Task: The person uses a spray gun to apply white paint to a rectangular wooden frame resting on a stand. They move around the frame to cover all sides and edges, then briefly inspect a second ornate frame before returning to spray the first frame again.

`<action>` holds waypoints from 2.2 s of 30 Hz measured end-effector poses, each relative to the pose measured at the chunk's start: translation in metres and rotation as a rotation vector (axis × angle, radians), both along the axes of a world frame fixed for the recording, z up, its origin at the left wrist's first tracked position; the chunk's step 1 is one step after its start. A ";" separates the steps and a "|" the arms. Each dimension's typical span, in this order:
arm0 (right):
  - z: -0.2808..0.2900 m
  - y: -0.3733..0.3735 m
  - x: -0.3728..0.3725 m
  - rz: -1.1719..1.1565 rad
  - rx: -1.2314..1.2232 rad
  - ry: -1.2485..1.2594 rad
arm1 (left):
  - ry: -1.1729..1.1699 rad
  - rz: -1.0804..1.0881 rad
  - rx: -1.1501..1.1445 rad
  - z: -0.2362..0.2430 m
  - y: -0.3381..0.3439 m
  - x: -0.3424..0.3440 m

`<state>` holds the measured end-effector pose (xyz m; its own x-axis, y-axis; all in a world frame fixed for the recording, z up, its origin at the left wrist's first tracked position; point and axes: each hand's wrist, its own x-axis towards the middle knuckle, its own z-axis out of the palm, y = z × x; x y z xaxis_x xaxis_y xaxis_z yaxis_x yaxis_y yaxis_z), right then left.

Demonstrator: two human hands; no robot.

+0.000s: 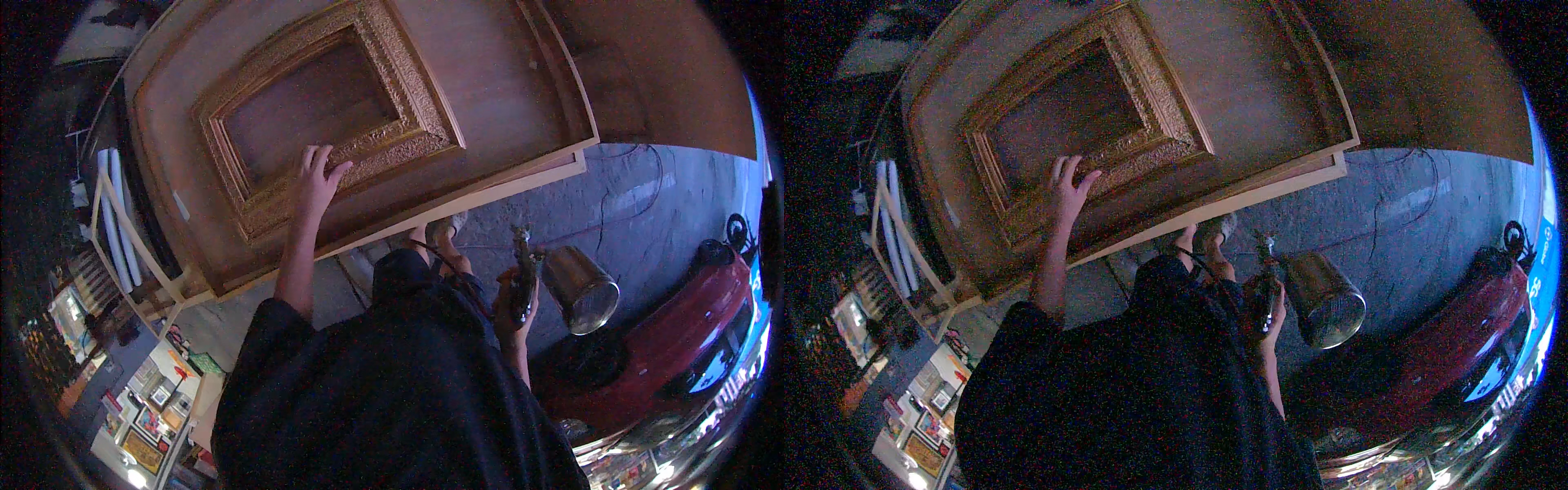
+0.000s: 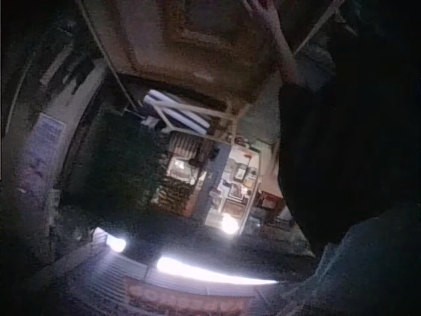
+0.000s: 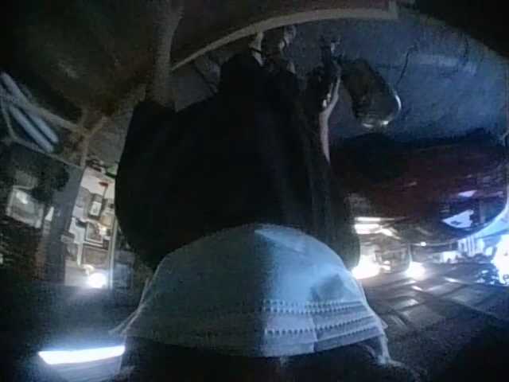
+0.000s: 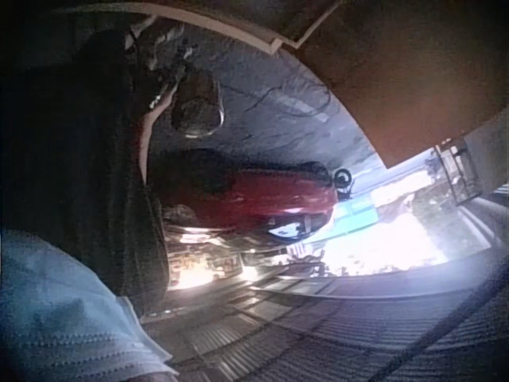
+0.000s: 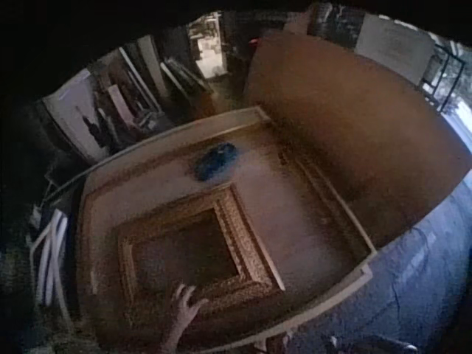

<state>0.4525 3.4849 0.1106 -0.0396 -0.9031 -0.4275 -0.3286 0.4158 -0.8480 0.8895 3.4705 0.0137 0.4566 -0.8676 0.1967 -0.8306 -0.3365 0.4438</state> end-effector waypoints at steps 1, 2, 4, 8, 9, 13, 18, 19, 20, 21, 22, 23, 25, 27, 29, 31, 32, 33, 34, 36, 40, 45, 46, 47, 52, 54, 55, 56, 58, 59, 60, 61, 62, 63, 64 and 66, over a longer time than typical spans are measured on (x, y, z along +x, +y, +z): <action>0.000 0.000 0.001 0.021 -0.021 0.026 | -0.030 -0.013 -0.004 -0.003 0.001 0.002; 0.000 -0.001 0.003 0.007 -0.018 0.009 | -0.059 -0.025 -0.007 -0.007 0.004 0.007; -0.006 0.001 -0.003 0.010 -0.003 0.004 | -0.039 -0.020 0.023 -0.003 0.001 0.006; -0.015 0.015 -0.026 0.068 0.007 0.044 | -0.068 -0.005 0.071 -0.004 0.001 0.000; -0.013 0.013 -0.022 0.049 0.018 0.024 | -0.133 -0.018 0.062 -0.010 0.003 0.001; 0.002 0.003 0.008 -0.040 -0.015 -0.073 | -0.010 0.034 0.009 -0.023 0.005 0.000; -0.015 0.022 -0.004 0.098 -0.002 0.136 | -0.012 0.030 -0.041 -0.028 -0.001 -0.008; -0.014 0.022 -0.001 0.105 -0.004 0.151 | -0.018 0.040 -0.040 -0.030 -0.001 -0.008; -0.013 0.022 0.004 0.111 -0.004 0.168 | -0.040 0.035 -0.051 -0.031 0.000 -0.011; -0.011 0.024 0.011 0.062 -0.035 0.113 | -0.063 0.030 -0.061 -0.032 0.001 -0.013; -0.004 0.023 0.016 0.008 -0.067 0.068 | -0.076 0.020 -0.073 -0.030 -0.002 -0.015; 0.000 0.021 0.016 0.016 -0.053 0.011 | -0.086 0.035 -0.093 -0.033 -0.002 -0.015; 0.008 0.023 0.012 0.023 -0.025 -0.095 | -0.099 0.056 -0.133 -0.039 0.000 -0.018; -0.002 0.029 -0.002 0.028 0.117 -0.064 | -0.114 -0.002 -0.180 -0.038 0.002 -0.018; 0.004 0.027 0.000 0.022 0.165 -0.024 | -0.112 -0.137 -0.225 -0.025 -0.001 -0.026; 0.012 0.025 0.011 0.019 0.119 0.020 | -0.102 -0.342 -0.266 -0.004 -0.001 -0.041; 0.011 0.025 0.015 -0.024 0.104 -0.043 | -0.098 -0.495 -0.131 0.007 -0.002 -0.046; 0.011 0.026 0.018 -0.065 0.090 -0.105 | -0.063 -0.541 -0.044 0.004 -0.006 -0.055; 0.010 0.026 0.017 -0.060 0.070 -0.110 | -0.022 -0.584 0.039 0.004 -0.015 -0.068; 0.010 0.026 0.012 0.001 0.029 -0.067 | -0.084 -0.637 0.288 0.007 -0.017 -0.079; 0.006 0.022 0.003 0.011 0.053 -0.117 | -0.094 -0.611 0.279 0.009 -0.009 -0.081; 0.007 0.020 0.001 -0.005 0.082 -0.243 | -0.018 -0.525 0.279 0.002 0.030 -0.073; 0.004 0.018 0.002 0.075 -0.025 -0.162 | 0.041 -0.506 0.293 0.004 0.038 -0.068; 0.003 0.016 0.002 0.146 -0.136 -0.070 | 0.060 -0.488 0.286 0.001 0.046 -0.065; -0.015 0.022 -0.009 0.147 -0.184 -0.177 | 0.268 -0.332 0.222 -0.006 0.078 -0.048; -0.017 0.022 -0.008 0.134 -0.150 -0.188 | 0.263 -0.152 0.383 -0.002 0.088 -0.044; -0.018 0.021 -0.011 0.150 -0.158 -0.190 | 0.266 -0.073 0.457 0.002 0.088 -0.044; -0.024 0.021 -0.018 0.151 -0.166 -0.183 | 0.260 -0.025 0.399 0.006 0.088 -0.045; -0.048 0.026 -0.040 0.140 -0.184 -0.162 | 0.243 0.061 0.279 0.014 0.090 -0.046; -0.055 0.024 -0.043 0.118 -0.198 -0.178 | 0.260 0.067 0.192 0.011 0.092 -0.047; -0.061 0.023 -0.048 0.097 -0.211 -0.190 | 0.278 0.070 0.104 0.003 0.095 -0.049; -0.061 0.020 -0.040 0.061 -0.221 -0.233 | 0.294 0.068 0.021 -0.002 0.096 -0.048; -0.058 0.020 -0.032 0.065 -0.290 -0.229 | 0.282 0.037 0.073 0.004 0.097 -0.053; -0.055 0.018 -0.022 0.070 -0.359 -0.223 | 0.267 0.006 0.125 0.011 0.099 -0.060; -0.047 0.016 -0.010 0.117 -0.484 -0.173 | 0.269 -0.021 0.100 0.024 0.101 -0.073; -0.048 0.022 -0.017 0.113 -0.550 -0.117 | 0.289 -0.074 -0.040 0.055 0.095 -0.105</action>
<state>0.4353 3.5066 0.0631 0.0895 -0.9899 0.1103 -0.2360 -0.1287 -0.9632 0.7840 3.5656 0.0683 0.4342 -0.8950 0.1024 -0.6893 -0.2569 0.6774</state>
